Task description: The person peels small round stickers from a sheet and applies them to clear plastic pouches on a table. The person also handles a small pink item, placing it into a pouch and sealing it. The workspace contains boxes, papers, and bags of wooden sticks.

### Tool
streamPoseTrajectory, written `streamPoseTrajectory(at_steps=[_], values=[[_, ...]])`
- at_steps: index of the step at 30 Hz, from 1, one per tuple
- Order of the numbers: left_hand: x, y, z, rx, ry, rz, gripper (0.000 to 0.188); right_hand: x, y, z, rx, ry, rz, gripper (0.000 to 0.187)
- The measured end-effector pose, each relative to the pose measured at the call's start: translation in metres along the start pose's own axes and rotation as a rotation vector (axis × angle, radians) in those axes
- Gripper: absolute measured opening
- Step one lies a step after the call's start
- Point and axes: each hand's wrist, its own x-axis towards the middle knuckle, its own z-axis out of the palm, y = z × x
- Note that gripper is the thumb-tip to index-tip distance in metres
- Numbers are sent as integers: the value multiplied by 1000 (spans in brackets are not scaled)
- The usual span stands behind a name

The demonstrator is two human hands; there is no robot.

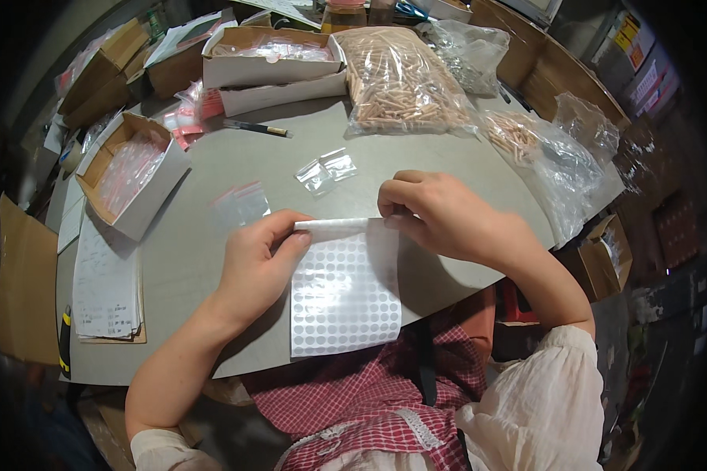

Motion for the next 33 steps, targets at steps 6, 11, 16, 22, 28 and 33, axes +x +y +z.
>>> streamPoseTrajectory(at_steps=[6,11,16,22,28,33], values=[[2,-12,-2,-116,40,-76,18,6,-8,-2,128,122,-47,10],[-8,-4,8,104,42,137,16,69,-20,-3,371,57,-92,12],[-14,-7,24,82,6,372,16,151,-27,31,194,-175,-235,14],[-18,-10,25,70,-20,301,17,174,-37,56,-3,-196,-208,20],[-19,-4,21,84,1,276,15,184,-25,39,-139,-245,25,41],[-16,-6,23,109,-32,246,16,188,-13,33,153,-321,38,39]])
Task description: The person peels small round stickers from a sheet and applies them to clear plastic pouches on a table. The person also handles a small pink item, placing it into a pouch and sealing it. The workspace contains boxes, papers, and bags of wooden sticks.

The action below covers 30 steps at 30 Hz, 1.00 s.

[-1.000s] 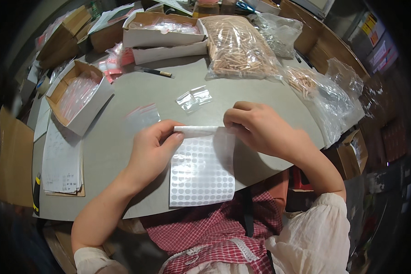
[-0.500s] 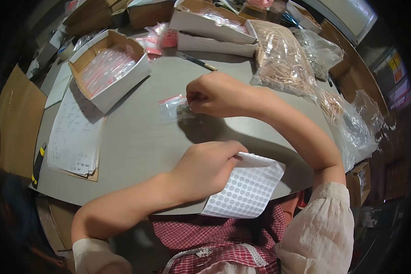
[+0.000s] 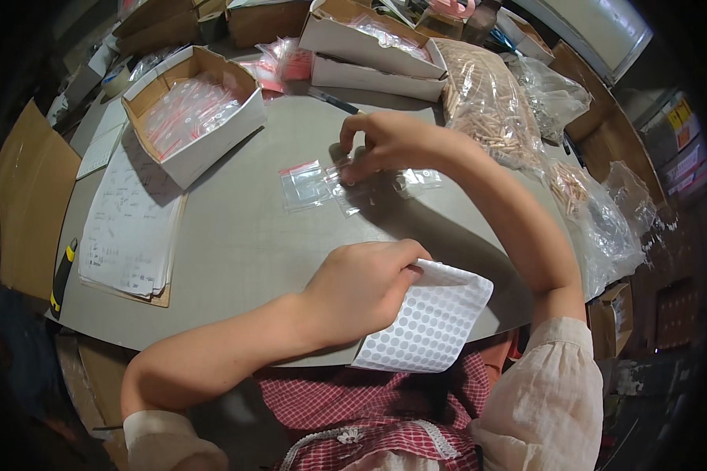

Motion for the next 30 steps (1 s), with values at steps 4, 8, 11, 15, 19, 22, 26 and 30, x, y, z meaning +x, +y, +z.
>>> streamPoseTrajectory(at_steps=[4,8,11,15,19,22,26,30], values=[[2,2,-4,-39,-19,-13,16,-1,19,1,123,-91,-7,29],[0,1,-2,-25,-9,-21,16,-19,26,-13,-227,21,111,28],[0,2,-1,-21,-4,-24,16,-32,14,-7,16,183,-93,26],[0,2,-2,-30,22,-3,15,-30,-4,14,125,58,-307,20],[0,0,-3,-45,21,-8,15,-26,-15,29,-74,133,-310,17],[2,3,-2,-62,-12,-23,15,-22,2,42,-246,292,-392,20],[2,3,-4,-50,58,-25,16,-31,-2,24,-401,284,-56,26],[9,6,-13,-106,36,-149,17,-78,1,3,119,159,7,35]])
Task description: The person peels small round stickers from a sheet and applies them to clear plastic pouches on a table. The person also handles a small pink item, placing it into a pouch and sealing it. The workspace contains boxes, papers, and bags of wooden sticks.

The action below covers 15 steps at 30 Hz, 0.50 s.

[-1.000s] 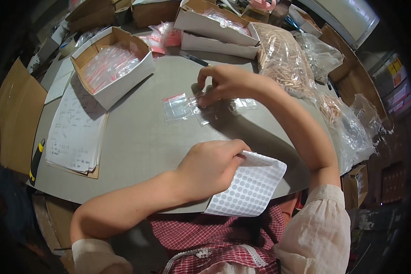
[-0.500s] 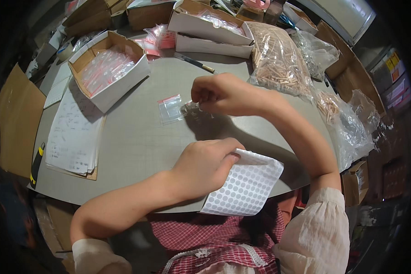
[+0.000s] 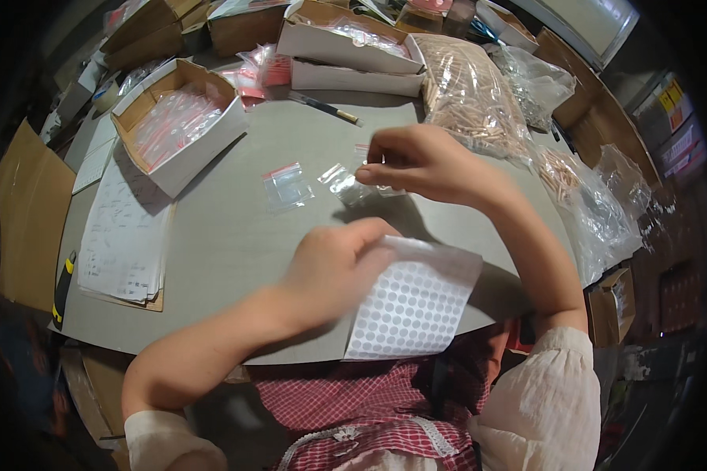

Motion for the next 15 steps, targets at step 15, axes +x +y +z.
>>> streamPoseTrajectory(at_steps=[15], values=[[10,-4,-10,-363,-82,-318,13,-117,20,29,358,235,48,26]])
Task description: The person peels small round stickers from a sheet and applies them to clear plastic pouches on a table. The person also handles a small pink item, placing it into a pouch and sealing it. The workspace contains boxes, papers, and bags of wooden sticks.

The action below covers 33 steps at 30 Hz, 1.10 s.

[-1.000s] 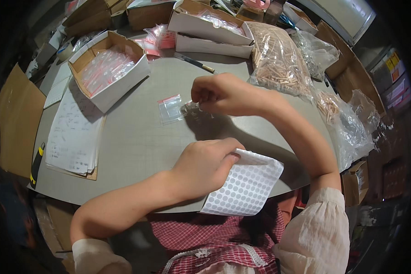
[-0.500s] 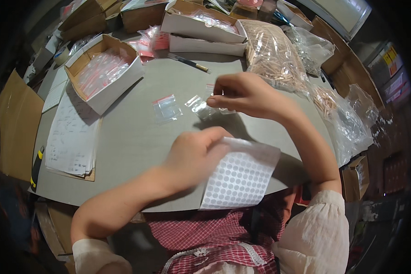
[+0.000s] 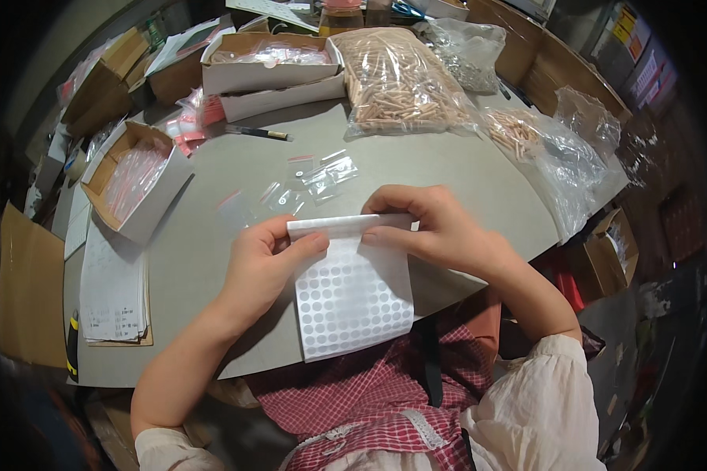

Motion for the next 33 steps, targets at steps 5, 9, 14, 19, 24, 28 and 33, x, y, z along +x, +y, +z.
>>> streamPoseTrajectory(at_steps=[5,9,14,19,24,28,33], values=[[-4,12,-2,-42,35,24,17,-1,13,1,187,28,-19,24],[-3,7,-2,-18,26,62,23,-4,13,4,290,54,-8,21],[-4,14,0,-116,-2,62,23,-5,12,2,338,22,52,20],[-3,6,-2,-119,37,53,21,-2,17,6,334,12,30,20],[-5,3,-1,109,110,99,16,5,10,-1,-211,126,-301,18],[-8,11,2,288,116,182,14,8,0,-3,-474,52,-346,17],[-9,13,4,359,156,305,14,9,-5,1,-517,17,-314,16]])
